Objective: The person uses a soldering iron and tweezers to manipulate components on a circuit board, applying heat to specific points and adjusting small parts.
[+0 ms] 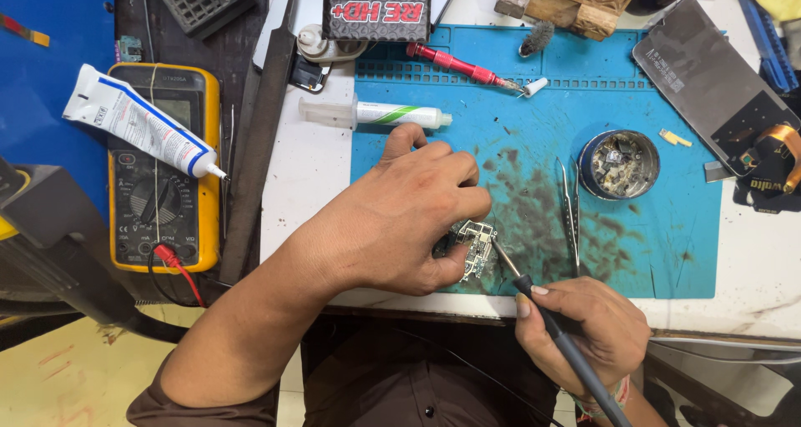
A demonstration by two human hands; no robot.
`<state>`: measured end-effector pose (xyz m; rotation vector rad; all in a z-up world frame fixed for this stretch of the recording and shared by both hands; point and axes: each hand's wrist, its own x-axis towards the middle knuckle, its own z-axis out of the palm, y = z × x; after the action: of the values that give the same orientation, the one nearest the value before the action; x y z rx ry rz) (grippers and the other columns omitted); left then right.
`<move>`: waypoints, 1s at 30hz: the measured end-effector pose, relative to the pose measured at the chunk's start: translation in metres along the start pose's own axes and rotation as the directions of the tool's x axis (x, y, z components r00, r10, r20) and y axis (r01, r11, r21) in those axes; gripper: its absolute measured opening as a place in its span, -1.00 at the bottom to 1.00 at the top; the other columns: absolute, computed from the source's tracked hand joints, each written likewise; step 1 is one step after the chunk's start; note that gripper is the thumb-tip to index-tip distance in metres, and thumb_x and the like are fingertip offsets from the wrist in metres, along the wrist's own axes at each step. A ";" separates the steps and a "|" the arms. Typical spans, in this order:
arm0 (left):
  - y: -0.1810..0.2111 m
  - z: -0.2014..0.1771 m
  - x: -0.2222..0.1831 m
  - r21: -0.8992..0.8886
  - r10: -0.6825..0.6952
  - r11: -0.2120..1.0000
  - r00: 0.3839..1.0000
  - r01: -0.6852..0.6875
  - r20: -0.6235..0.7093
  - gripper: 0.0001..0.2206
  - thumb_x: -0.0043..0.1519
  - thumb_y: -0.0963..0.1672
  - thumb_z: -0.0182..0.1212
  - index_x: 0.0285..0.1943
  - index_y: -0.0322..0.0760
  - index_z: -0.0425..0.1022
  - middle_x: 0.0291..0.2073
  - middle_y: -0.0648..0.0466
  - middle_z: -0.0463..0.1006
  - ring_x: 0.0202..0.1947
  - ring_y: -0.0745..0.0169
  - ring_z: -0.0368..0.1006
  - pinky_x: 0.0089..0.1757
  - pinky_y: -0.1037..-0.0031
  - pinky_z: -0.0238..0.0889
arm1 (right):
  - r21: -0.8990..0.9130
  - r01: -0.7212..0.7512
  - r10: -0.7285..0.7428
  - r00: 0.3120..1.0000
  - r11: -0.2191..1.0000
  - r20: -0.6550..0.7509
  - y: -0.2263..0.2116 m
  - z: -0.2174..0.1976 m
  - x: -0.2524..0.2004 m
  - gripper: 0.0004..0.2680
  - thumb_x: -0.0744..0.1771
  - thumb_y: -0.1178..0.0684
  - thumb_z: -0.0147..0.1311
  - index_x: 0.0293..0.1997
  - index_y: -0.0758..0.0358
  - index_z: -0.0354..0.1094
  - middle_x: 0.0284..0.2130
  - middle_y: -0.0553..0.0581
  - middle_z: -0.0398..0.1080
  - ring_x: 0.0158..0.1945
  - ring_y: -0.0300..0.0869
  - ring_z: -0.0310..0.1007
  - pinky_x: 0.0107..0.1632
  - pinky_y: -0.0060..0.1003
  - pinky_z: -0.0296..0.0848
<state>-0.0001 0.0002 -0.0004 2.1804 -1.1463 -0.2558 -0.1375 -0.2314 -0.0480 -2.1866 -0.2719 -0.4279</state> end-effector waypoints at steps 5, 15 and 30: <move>0.000 0.000 0.000 0.004 0.009 1.000 1.000 -0.009 -0.011 -0.77 -0.01 -0.07 0.34 -0.26 -0.25 0.51 -0.31 -0.02 0.41 -0.15 0.01 0.39 0.14 0.07 -0.03 | -0.005 0.003 -0.003 1.000 1.000 -0.005 0.000 0.001 0.000 -0.87 0.20 0.25 0.29 -0.31 0.35 0.41 -0.52 0.16 0.49 -0.48 -0.21 0.54 -0.41 -0.42 0.40; 0.000 0.000 0.000 0.002 0.007 1.000 1.000 -0.007 -0.011 -0.77 -0.01 -0.07 0.34 -0.26 -0.24 0.51 -0.31 -0.02 0.42 -0.15 0.01 0.39 0.14 0.07 -0.03 | -0.005 0.014 -0.014 1.000 1.000 -0.004 0.000 0.000 0.000 -0.88 0.20 0.25 0.28 -0.31 0.36 0.41 -0.52 0.16 0.49 -0.47 -0.19 0.55 -0.40 -0.41 0.40; 0.000 -0.001 0.000 0.007 -0.003 1.000 1.000 0.003 0.010 -0.78 0.00 -0.07 0.33 -0.27 -0.25 0.51 -0.31 -0.03 0.42 -0.14 0.00 0.39 0.14 0.07 -0.02 | -0.004 -0.006 0.006 1.000 1.000 0.004 -0.001 0.000 0.000 -0.87 0.20 0.25 0.29 -0.31 0.36 0.40 -0.52 0.17 0.49 -0.48 -0.19 0.55 -0.41 -0.41 0.40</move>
<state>0.0002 0.0002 0.0007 2.1899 -1.1508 -0.2642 -0.1375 -0.2313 -0.0474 -2.1922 -0.2670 -0.4206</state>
